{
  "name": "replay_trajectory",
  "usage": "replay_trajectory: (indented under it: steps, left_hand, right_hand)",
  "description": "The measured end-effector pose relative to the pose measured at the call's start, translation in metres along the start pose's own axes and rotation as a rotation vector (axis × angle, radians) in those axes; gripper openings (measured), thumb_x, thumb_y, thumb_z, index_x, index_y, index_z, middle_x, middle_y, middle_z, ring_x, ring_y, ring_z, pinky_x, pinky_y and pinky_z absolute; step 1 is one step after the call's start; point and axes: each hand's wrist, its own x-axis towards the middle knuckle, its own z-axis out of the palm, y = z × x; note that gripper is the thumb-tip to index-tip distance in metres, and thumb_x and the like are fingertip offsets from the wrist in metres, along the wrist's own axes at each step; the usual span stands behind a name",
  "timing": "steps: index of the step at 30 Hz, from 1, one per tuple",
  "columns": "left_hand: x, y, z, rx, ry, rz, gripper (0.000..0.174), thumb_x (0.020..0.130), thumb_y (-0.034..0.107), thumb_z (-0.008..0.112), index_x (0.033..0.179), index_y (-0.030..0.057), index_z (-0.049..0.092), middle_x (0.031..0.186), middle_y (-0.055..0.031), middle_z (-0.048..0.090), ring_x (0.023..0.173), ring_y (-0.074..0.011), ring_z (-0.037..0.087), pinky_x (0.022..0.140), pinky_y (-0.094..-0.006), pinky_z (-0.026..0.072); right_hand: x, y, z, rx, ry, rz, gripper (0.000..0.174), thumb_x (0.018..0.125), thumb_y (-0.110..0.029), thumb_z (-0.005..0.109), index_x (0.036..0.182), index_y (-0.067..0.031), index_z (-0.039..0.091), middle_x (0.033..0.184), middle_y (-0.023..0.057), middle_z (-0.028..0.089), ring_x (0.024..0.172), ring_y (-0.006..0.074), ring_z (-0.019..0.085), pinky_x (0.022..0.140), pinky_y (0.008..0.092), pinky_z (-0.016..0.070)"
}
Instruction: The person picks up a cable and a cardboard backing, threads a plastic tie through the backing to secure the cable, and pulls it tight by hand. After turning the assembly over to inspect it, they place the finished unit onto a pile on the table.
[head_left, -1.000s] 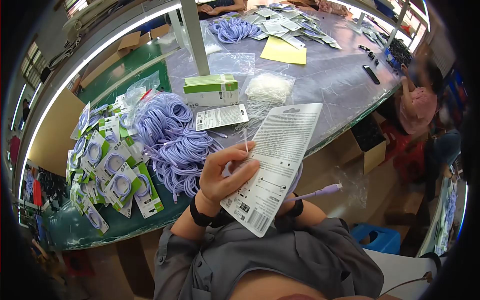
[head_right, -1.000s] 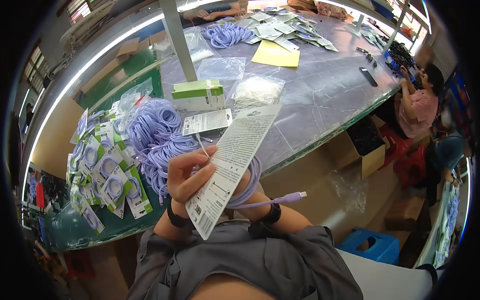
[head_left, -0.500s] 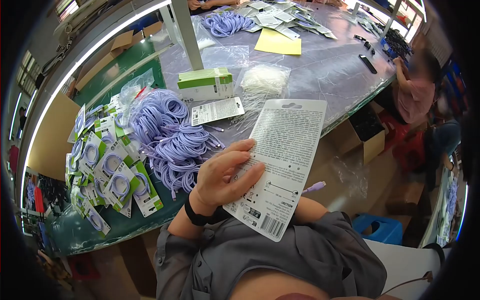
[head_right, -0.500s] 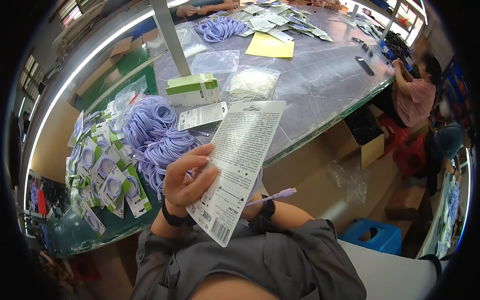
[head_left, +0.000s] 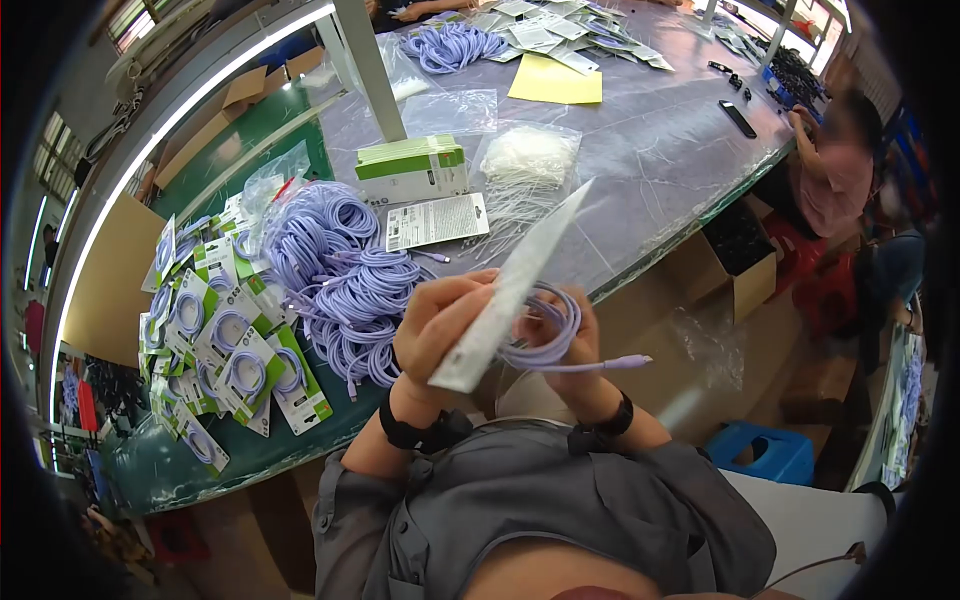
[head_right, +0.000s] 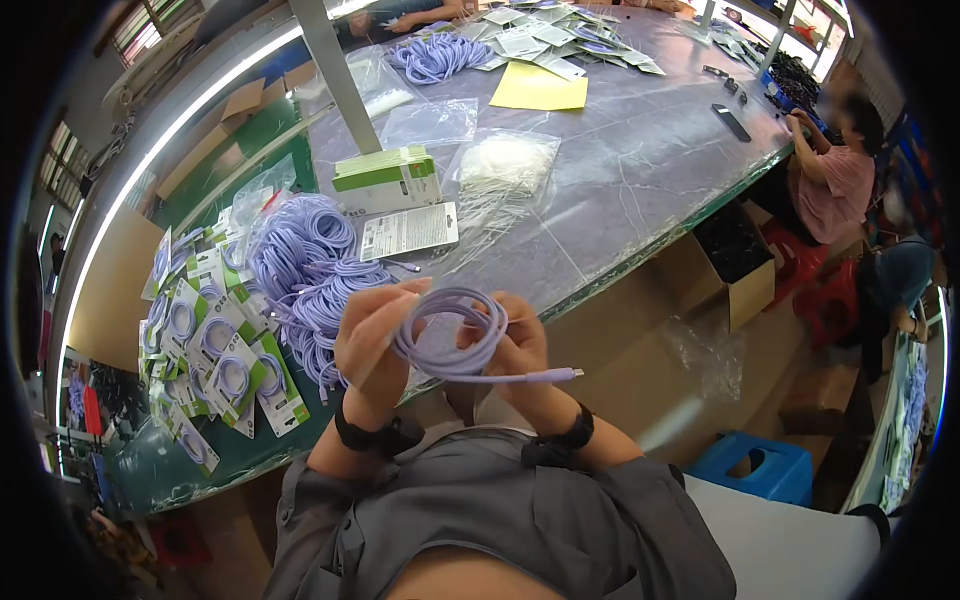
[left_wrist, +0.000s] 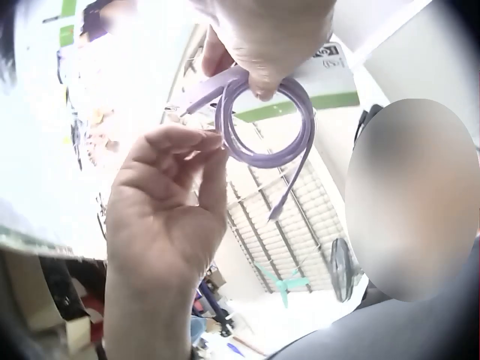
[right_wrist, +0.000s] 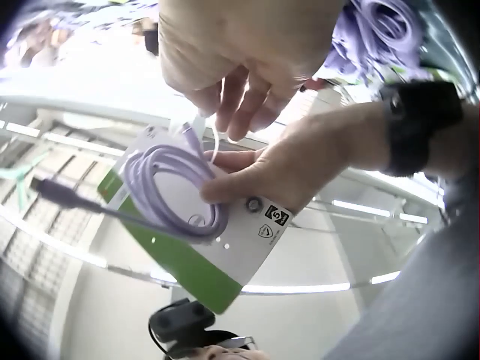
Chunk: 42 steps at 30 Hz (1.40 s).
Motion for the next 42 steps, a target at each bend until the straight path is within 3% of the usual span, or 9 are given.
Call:
replay_trajectory:
  steps: [2, 8, 10, 16, 18, 25, 28, 33, 42]
  left_hand:
    - [-0.03, -0.005, 0.008, 0.032, 0.087, -0.39, 0.029, 0.073, -0.004, 0.07, 0.101, -0.0034, 0.062, 0.095, -0.0137, 0.062, 0.087, -0.0246, 0.064, 0.071, -0.0288, 0.0517]
    - [-0.037, -0.011, 0.025, -0.063, 0.113, -0.679, 0.017, 0.087, 0.003, 0.059, 0.103, -0.0036, 0.06, 0.096, -0.0091, 0.062, 0.087, -0.0143, 0.061, 0.073, -0.0292, 0.053]
    - [-0.029, -0.002, 0.028, -0.654, 0.356, -0.985, 0.022, 0.09, 0.004, 0.056, 0.111, -0.0033, 0.055, 0.101, -0.0089, 0.061, 0.093, -0.0149, 0.06, 0.078, -0.0308, 0.0553]
    - [-0.032, -0.003, 0.034, -0.745, 0.415, -1.002, 0.028, 0.091, 0.004, 0.053, 0.118, -0.0023, 0.048, 0.111, -0.0101, 0.056, 0.097, -0.017, 0.059, 0.081, -0.0326, 0.0557]
    - [-0.033, -0.006, 0.031, -0.741, 0.408, -1.015, 0.028, 0.091, 0.004, 0.053, 0.119, -0.0016, 0.048, 0.112, -0.01, 0.056, 0.098, -0.017, 0.059, 0.083, -0.0336, 0.0552]
    - [-0.045, -0.018, 0.03, -0.79, 0.446, -1.015, 0.032, 0.092, 0.005, 0.054, 0.123, 0.0033, 0.046, 0.117, -0.0076, 0.054, 0.102, -0.016, 0.057, 0.087, -0.0365, 0.0526]
    - [-0.051, -0.021, 0.031, -0.781, 0.466, -1.045, 0.032, 0.092, 0.005, 0.054, 0.123, 0.0041, 0.045, 0.117, -0.0064, 0.054, 0.102, -0.0156, 0.056, 0.087, -0.0361, 0.0522]
    - [-0.049, -0.022, 0.033, -0.708, 0.435, -0.961, 0.031, 0.092, 0.004, 0.053, 0.122, 0.0029, 0.045, 0.117, -0.0083, 0.054, 0.104, -0.0168, 0.057, 0.087, -0.0355, 0.0528]
    - [-0.059, -0.034, 0.029, -0.59, 0.36, -0.881, 0.026, 0.09, 0.001, 0.054, 0.116, -0.001, 0.048, 0.113, -0.011, 0.057, 0.1, -0.0186, 0.059, 0.085, -0.0331, 0.0534]
  right_hand:
    - [0.004, -0.013, 0.0, -0.747, -0.087, -0.46, 0.012, 0.083, 0.0, 0.064, 0.093, 0.0003, 0.057, 0.097, 0.0137, 0.064, 0.085, 0.0191, 0.063, 0.07, 0.0296, 0.052]
    - [0.024, -0.025, 0.021, -1.102, -0.176, -0.542, 0.017, 0.082, 0.007, 0.062, 0.094, 0.0014, 0.052, 0.082, 0.0124, 0.061, 0.077, 0.0187, 0.064, 0.065, 0.0277, 0.0532]
    - [0.033, -0.019, 0.023, -1.162, -0.203, -0.624, 0.017, 0.08, 0.006, 0.064, 0.093, 0.0005, 0.054, 0.083, 0.0124, 0.063, 0.073, 0.0211, 0.063, 0.063, 0.0283, 0.0522]
    - [0.048, -0.019, 0.029, -1.358, -0.145, -0.424, 0.015, 0.079, 0.003, 0.063, 0.093, -0.0006, 0.058, 0.078, 0.0114, 0.06, 0.065, 0.025, 0.06, 0.055, 0.031, 0.0481]
    - [0.046, -0.016, 0.034, -1.048, -0.005, -0.279, 0.011, 0.078, 0.003, 0.065, 0.087, -0.0009, 0.062, 0.076, 0.0086, 0.06, 0.057, 0.0146, 0.056, 0.053, 0.0261, 0.0446]
    - [0.041, -0.025, 0.029, -1.388, -0.165, -0.348, 0.012, 0.078, 0.004, 0.065, 0.088, -0.0015, 0.062, 0.073, 0.0083, 0.06, 0.057, 0.0141, 0.057, 0.054, 0.0258, 0.0456]
    - [0.039, -0.031, 0.028, -1.374, -0.228, -0.27, 0.01, 0.078, 0.002, 0.061, 0.086, -0.0012, 0.057, 0.077, 0.0125, 0.059, 0.068, 0.0275, 0.061, 0.06, 0.0331, 0.0485]
    - [0.042, -0.032, 0.025, -1.263, -0.232, -0.159, 0.008, 0.075, 0.003, 0.066, 0.082, 0.0003, 0.062, 0.073, 0.0089, 0.061, 0.061, 0.0153, 0.059, 0.057, 0.0268, 0.047]
    - [0.043, -0.03, 0.021, -1.189, -0.243, -0.04, 0.008, 0.074, 0.003, 0.065, 0.081, 0.0005, 0.062, 0.073, 0.008, 0.062, 0.065, 0.0144, 0.06, 0.061, 0.0264, 0.0474]
